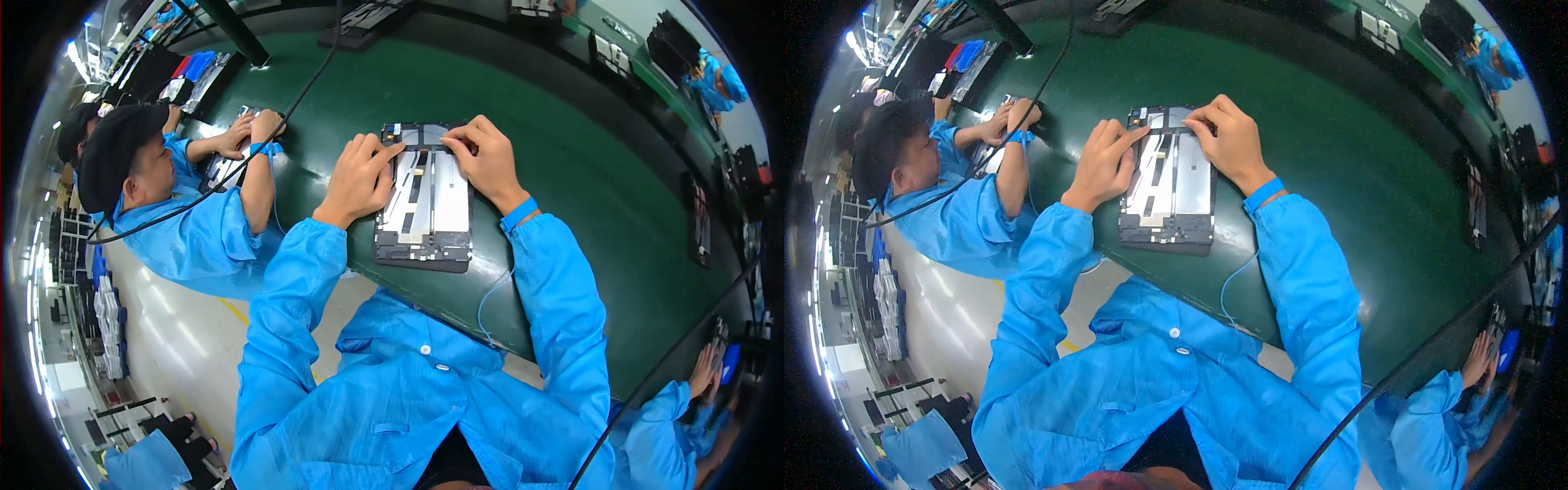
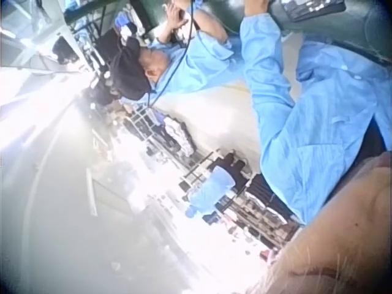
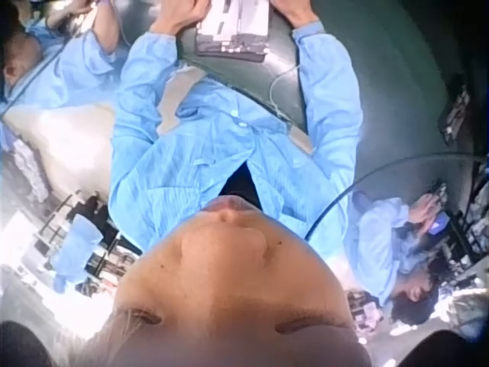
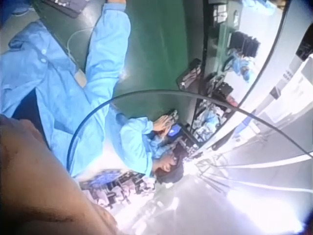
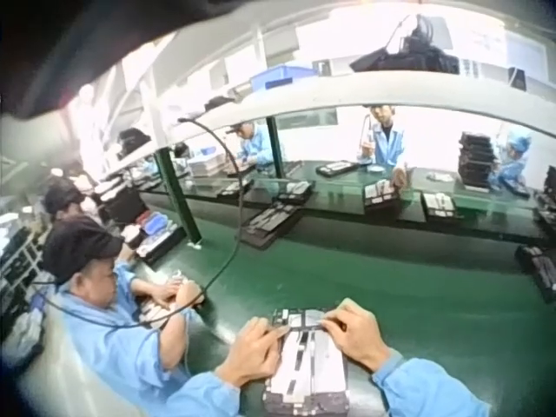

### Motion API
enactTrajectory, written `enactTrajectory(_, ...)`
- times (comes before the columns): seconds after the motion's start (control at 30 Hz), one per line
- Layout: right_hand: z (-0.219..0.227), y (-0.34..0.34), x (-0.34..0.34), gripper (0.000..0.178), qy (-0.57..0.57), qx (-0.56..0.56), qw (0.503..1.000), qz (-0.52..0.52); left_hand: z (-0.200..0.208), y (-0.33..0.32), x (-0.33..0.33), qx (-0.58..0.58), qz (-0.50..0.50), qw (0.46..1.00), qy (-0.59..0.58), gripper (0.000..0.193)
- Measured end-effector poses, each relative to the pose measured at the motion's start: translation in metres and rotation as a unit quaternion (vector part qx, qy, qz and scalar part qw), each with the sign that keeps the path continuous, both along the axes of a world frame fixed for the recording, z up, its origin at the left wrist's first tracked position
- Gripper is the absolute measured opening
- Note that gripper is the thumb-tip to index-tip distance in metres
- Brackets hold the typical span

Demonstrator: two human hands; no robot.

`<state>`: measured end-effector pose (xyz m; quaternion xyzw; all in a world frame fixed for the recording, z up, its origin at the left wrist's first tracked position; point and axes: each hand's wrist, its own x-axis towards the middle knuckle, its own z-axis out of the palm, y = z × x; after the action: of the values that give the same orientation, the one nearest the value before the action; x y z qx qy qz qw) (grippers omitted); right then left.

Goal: The person assembles the internal components of a tablet by placing a circuit board, a battery, and an internal ribbon cable into a tablet housing. The person uses tweezers to manipulate the internal ribbon cable.

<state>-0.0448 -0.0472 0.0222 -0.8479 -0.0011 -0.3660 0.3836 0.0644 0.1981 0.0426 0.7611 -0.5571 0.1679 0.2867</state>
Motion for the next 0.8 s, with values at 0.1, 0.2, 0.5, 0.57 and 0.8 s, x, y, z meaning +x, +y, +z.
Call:
enactTrajectory(0.1, -0.001, 0.001, 0.002, 0.009, 0.001, 0.025, 1.000, 0.009, 0.004, 0.000, -0.001, 0.009, 0.018, 1.000, 0.014, 0.036)
enactTrajectory(0.2, -0.006, 0.002, 0.001, 0.010, 0.023, 0.053, 0.998, 0.026, 0.003, 0.000, -0.005, 0.010, 0.022, 0.998, 0.050, 0.039)
enactTrajectory(0.5, 0.001, 0.005, -0.019, 0.010, 0.064, 0.069, 0.995, 0.026, 0.008, -0.006, 0.001, -0.029, 0.006, 0.997, 0.077, 0.032)
enactTrajectory(0.57, 0.003, 0.009, -0.027, 0.011, 0.087, 0.078, 0.993, 0.014, 0.007, -0.008, 0.001, -0.042, 0.008, 0.997, 0.069, 0.031)
enactTrajectory(0.8, -0.002, 0.013, -0.039, 0.012, 0.068, -0.009, 0.998, 0.008, -0.003, -0.003, 0.001, -0.097, 0.023, 0.991, 0.094, 0.034)
